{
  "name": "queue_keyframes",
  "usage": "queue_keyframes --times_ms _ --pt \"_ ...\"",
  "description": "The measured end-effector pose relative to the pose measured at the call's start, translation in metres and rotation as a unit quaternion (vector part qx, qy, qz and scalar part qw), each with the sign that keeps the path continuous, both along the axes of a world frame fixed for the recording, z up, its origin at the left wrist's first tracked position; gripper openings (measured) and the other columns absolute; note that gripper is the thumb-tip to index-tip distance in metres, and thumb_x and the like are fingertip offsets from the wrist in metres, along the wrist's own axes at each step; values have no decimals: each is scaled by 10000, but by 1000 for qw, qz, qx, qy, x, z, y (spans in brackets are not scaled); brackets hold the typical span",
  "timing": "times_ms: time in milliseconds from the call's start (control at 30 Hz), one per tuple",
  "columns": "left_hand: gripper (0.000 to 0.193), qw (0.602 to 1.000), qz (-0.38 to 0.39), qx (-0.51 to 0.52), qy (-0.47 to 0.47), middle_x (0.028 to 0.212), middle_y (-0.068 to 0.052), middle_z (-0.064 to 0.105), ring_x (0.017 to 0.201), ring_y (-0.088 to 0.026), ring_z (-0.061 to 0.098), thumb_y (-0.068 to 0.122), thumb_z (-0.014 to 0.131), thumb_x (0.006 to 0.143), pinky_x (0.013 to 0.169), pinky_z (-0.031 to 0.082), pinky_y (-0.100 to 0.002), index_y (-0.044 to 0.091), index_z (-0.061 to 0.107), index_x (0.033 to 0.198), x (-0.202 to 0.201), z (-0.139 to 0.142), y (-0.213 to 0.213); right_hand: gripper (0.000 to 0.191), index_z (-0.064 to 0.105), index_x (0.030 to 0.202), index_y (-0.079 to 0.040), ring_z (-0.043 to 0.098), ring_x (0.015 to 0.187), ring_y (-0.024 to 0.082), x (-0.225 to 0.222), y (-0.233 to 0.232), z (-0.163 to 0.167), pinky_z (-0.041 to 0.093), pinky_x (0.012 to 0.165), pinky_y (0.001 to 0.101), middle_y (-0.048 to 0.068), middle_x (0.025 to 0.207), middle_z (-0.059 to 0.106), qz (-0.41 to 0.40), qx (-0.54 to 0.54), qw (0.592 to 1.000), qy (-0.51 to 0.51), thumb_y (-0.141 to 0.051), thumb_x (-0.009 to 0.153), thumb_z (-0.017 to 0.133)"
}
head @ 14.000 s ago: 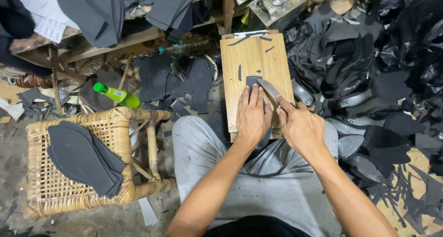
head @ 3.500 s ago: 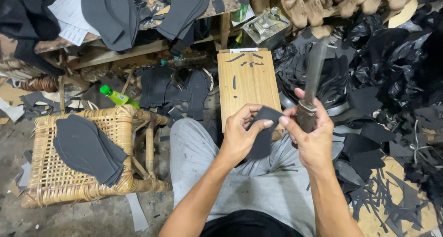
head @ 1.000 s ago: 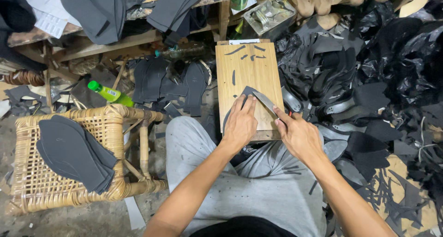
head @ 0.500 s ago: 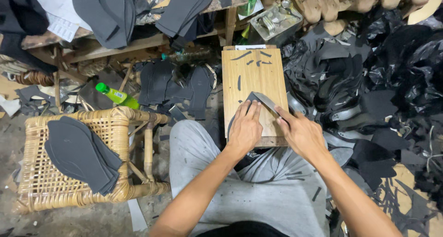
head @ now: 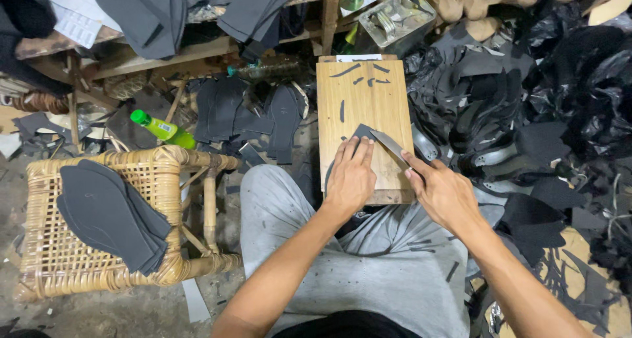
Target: The person cuts and trims black shoe insoles using red-handled scissors and a knife. They first trim the edges with scissors, then place the insole on a wooden board and use a knife to refine the shape, removing small pieces of material.
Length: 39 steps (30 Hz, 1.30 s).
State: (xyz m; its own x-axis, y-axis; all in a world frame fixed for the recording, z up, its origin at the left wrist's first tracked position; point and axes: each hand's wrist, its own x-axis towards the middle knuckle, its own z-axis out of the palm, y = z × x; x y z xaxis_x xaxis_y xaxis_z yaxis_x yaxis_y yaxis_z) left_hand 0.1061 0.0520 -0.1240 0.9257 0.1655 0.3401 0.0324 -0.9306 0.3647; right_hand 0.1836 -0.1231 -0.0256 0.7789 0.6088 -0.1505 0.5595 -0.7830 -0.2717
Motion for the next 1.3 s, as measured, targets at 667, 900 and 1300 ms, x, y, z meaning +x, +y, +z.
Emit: queue_keyframes --times_ms 667,900,1300 --pt "646 1000 -10 -13 7 1454 -232 536 1384 -398 457 180 614 826 1219 277 -491 -108 533 1399 1 -1 4 427 621 1398 -252 701 734 453 5 9 -8 582 667 515 245 973 687 39 16 998 -46 -344 987 550" --pt "611 1000 -3 -8 -2 1441 -225 545 1378 -393 469 168 610 837 1224 288 -489 -109 558 1379 2 -1 4 429 616 1405 -229 699 734 451 2 15 -6 579 682 520 255 934 683 44 23 998 -42 -330 994 548" --pt "613 1000 -9 -21 -10 1424 -225 555 1368 -400 471 146 605 815 1219 299 -492 -129 561 1361 0 4 5 423 621 1399 -208 696 724 455 2 22 -7 576 694 524 253 906 691 53 32 997 -50 -319 998 549"
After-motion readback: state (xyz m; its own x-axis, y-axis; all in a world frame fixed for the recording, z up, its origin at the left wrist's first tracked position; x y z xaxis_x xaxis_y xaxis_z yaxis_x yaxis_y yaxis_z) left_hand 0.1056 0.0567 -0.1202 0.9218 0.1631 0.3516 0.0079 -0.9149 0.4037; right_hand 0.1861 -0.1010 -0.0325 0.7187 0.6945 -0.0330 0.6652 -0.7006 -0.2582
